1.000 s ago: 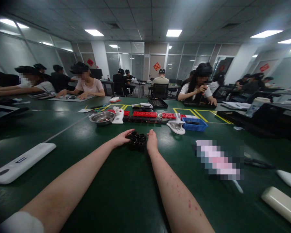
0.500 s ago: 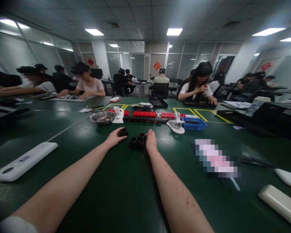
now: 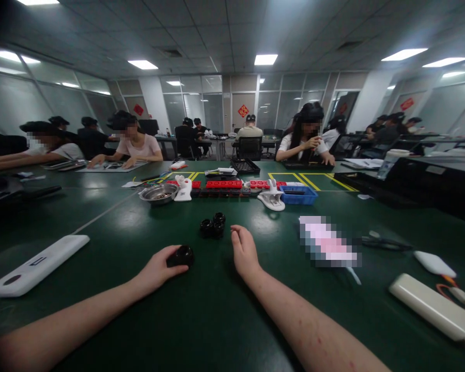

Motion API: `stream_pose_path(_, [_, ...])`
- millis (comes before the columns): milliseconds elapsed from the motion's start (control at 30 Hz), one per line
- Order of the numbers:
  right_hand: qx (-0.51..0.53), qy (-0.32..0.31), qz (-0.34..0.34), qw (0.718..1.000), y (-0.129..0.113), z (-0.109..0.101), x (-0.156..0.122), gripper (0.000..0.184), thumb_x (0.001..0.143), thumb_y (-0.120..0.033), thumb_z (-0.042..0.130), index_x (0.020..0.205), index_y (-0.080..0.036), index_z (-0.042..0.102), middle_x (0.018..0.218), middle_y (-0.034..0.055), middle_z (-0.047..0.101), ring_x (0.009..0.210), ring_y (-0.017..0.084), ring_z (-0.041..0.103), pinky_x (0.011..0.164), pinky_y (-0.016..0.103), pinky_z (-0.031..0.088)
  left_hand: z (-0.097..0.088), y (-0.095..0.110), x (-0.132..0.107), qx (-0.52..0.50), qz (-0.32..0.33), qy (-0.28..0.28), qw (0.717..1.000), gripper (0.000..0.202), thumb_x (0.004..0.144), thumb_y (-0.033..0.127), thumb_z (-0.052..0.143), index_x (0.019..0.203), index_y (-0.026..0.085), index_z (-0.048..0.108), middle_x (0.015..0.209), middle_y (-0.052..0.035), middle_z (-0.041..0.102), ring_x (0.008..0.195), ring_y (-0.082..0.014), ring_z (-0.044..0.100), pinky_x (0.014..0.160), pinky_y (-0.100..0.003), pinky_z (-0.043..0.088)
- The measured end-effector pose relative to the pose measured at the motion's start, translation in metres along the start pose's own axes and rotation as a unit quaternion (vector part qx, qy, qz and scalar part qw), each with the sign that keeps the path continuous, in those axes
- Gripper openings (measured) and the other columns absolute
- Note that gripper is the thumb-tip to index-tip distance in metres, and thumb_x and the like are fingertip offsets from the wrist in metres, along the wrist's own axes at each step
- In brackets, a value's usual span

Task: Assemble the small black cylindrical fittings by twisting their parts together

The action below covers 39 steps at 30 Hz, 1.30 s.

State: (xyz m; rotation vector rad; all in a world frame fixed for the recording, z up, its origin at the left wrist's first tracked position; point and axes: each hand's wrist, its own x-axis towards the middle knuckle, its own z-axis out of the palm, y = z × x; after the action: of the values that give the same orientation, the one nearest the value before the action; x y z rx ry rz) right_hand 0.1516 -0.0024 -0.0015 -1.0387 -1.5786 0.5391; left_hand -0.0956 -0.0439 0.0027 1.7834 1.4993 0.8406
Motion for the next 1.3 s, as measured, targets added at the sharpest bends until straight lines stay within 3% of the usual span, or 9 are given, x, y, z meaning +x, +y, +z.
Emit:
stream_pose_path(167, [-0.018, -0.069, -0.081, 0.994, -0.036, -0.001, -0.018, 0.029, 0.084, -0.039, 0.041, 0.105, -0.022, 0.054, 0.102, 0.0069, 0.059, 0.098, 0.023, 0.052, 0.088, 0.038, 0.041, 0.043, 0.036, -0.001, 0.073, 0.115, -0.052, 0.989, 0.033, 0.065, 0.042, 0.068, 0.086, 0.019, 0.063, 0.089, -0.0058, 0.061, 0.085, -0.0262, 0.055, 0.077, -0.037, 0.041])
stream_pose_path(367, [-0.181, -0.193, -0.064, 0.962, -0.053, 0.007, -0.025, 0.047, 0.071, -0.037, 0.063, 0.112, -0.017, 0.051, 0.108, 0.0119, 0.054, 0.101, 0.027, 0.050, 0.086, 0.044, 0.040, 0.048, 0.040, 0.009, 0.091, 0.174, -0.063, 0.978, 0.040, 0.058, 0.038, 0.074, 0.090, 0.019, 0.063, 0.097, -0.0074, 0.061, 0.093, -0.0280, 0.052, 0.085, -0.038, 0.036])
stream_pose_path(500, [-0.225, -0.247, -0.062, 0.941, -0.058, 0.007, -0.024, 0.030, 0.070, -0.039, 0.065, 0.090, -0.018, 0.060, 0.085, 0.0069, 0.058, 0.081, 0.023, 0.055, 0.072, 0.039, 0.045, 0.041, 0.043, 0.004, 0.034, 0.123, -0.098, 0.987, 0.029, 0.062, 0.027, 0.070, 0.087, 0.016, 0.062, 0.088, -0.0062, 0.062, 0.083, -0.0250, 0.055, 0.076, -0.035, 0.041])
stream_pose_path(600, [-0.168, -0.229, -0.067, 0.957, -0.057, 0.003, -0.022, 0.038, 0.069, -0.037, 0.066, 0.100, -0.018, 0.056, 0.090, 0.0077, 0.060, 0.084, 0.024, 0.056, 0.074, 0.039, 0.046, 0.040, 0.043, 0.003, -0.122, 0.081, -0.137, 0.980, 0.033, 0.064, 0.025, 0.069, 0.094, 0.017, 0.060, 0.093, -0.0057, 0.063, 0.087, -0.0234, 0.057, 0.077, -0.032, 0.043])
stream_pose_path(700, [-0.093, -0.206, -0.082, 0.971, -0.053, -0.002, -0.023, 0.044, 0.074, -0.033, 0.061, 0.114, -0.021, 0.048, 0.104, 0.0096, 0.059, 0.096, 0.025, 0.055, 0.083, 0.041, 0.044, 0.040, 0.039, 0.005, -0.282, 0.028, -0.154, 0.946, 0.038, 0.064, 0.032, 0.070, 0.097, 0.016, 0.059, 0.095, -0.0065, 0.063, 0.091, -0.0229, 0.057, 0.081, -0.032, 0.043])
stream_pose_path(833, [-0.032, -0.236, -0.085, 0.967, -0.051, -0.004, -0.029, 0.052, 0.079, -0.026, 0.053, 0.128, -0.024, 0.034, 0.121, 0.0095, 0.051, 0.111, 0.025, 0.049, 0.094, 0.043, 0.039, 0.040, 0.037, 0.006, -0.389, -0.026, -0.145, 0.909, 0.049, 0.061, 0.048, 0.070, 0.095, 0.015, 0.058, 0.092, -0.0069, 0.063, 0.087, -0.0224, 0.058, 0.078, -0.033, 0.044])
stream_pose_path(967, [-0.041, -0.211, -0.058, 0.975, -0.051, -0.001, -0.032, 0.057, 0.081, -0.031, 0.051, 0.132, -0.022, 0.028, 0.124, 0.0114, 0.048, 0.111, 0.026, 0.047, 0.092, 0.044, 0.040, 0.041, 0.041, 0.004, -0.410, -0.052, -0.140, 0.900, 0.052, 0.058, 0.049, 0.072, 0.094, 0.015, 0.056, 0.089, -0.0063, 0.061, 0.079, -0.0203, 0.058, 0.071, -0.031, 0.046])
stream_pose_path(1100, [-0.087, -0.212, -0.012, 0.973, -0.055, 0.000, -0.027, 0.028, 0.083, -0.032, 0.048, 0.109, -0.022, 0.050, 0.099, 0.0085, 0.059, 0.088, 0.023, 0.057, 0.076, 0.039, 0.047, 0.041, 0.043, 0.001, -0.412, -0.063, -0.145, 0.897, 0.054, 0.055, 0.048, 0.075, 0.092, 0.014, 0.056, 0.087, -0.0062, 0.061, 0.077, -0.0194, 0.059, 0.070, -0.030, 0.045])
stream_pose_path(1300, [-0.091, -0.276, -0.135, 0.947, -0.061, -0.007, -0.024, 0.044, 0.076, -0.019, 0.056, 0.118, -0.021, 0.043, 0.111, 0.0095, 0.054, 0.102, 0.023, 0.051, 0.089, 0.040, 0.042, 0.039, 0.037, 0.004, -0.432, -0.071, -0.179, 0.881, 0.056, 0.057, 0.052, 0.073, 0.093, 0.012, 0.057, 0.085, -0.0072, 0.062, 0.074, -0.0183, 0.059, 0.068, -0.030, 0.045])
